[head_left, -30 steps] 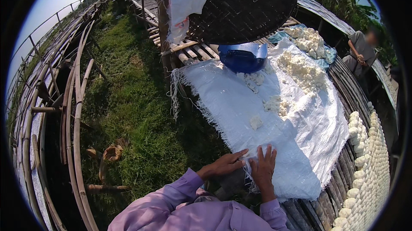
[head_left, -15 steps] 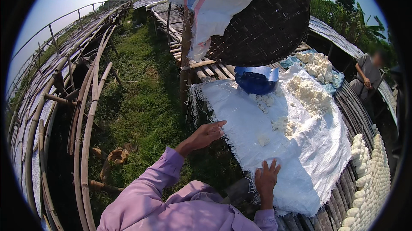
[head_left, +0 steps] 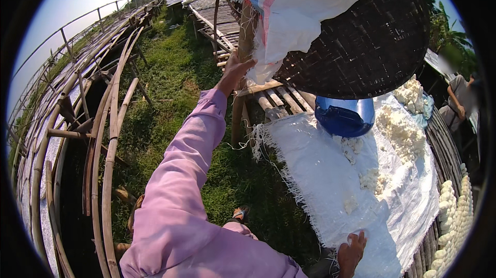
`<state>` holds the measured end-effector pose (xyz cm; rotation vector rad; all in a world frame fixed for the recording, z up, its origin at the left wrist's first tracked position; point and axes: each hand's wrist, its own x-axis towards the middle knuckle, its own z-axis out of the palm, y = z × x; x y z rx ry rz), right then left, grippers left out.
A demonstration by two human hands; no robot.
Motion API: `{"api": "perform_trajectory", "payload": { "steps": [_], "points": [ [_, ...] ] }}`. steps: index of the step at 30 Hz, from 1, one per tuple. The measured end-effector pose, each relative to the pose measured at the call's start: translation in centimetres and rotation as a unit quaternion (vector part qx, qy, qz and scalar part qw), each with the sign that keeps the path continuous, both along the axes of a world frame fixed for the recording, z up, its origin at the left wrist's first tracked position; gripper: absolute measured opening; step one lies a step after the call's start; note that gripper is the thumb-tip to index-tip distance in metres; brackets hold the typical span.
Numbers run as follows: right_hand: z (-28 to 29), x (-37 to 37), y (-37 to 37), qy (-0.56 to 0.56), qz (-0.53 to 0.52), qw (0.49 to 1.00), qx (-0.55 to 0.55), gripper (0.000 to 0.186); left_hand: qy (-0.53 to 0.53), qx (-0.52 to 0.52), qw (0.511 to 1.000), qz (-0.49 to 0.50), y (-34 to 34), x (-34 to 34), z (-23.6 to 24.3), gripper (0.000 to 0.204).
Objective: The person repeatedly scoops portions of white dough from a cloth, rolls them into uniform balls between both hands, and places them in neat rows on a bamboo rack. The person also adjusts the cloth and a blue scoop during the process.
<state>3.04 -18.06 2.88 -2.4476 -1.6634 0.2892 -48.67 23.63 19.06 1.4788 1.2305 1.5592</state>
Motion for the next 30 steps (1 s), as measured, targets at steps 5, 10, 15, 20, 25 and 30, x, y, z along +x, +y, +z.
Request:
{"api": "perform_trajectory", "payload": {
  "steps": [5,10,15,20,25,30],
  "points": [
    [1.0,-2.5,3.0,-0.002,-0.142,0.987,-0.074,0.04,0.019,0.109,0.993,0.035,10.8,-3.1,-3.5,0.093],
    [2.9,-4.1,6.5,-0.035,-0.177,0.967,-0.18,0.04,0.108,0.121,0.968,0.191,15.6,-4.4,-4.3,0.098],
    [4.0,-6.4,11.8,-0.016,-0.18,0.983,-0.036,0.047,0.124,0.103,0.979,0.121,17.6,-6.7,-3.7,0.102],
    [4.3,-11.8,22.4,0.069,-0.017,0.982,0.174,0.044,0.161,0.098,0.975,0.116,18.1,-7.3,-3.8,0.104],
    [6.1,-16.2,30.5,0.153,0.127,0.96,0.198,0.052,0.136,0.13,0.977,0.097,18.3,-8.3,-3.3,0.106],
    [8.6,-18.5,33.6,0.307,0.128,0.933,0.137,0.059,0.127,0.187,0.967,0.12,19.6,-11.7,-0.7,0.096]
  ]
}}
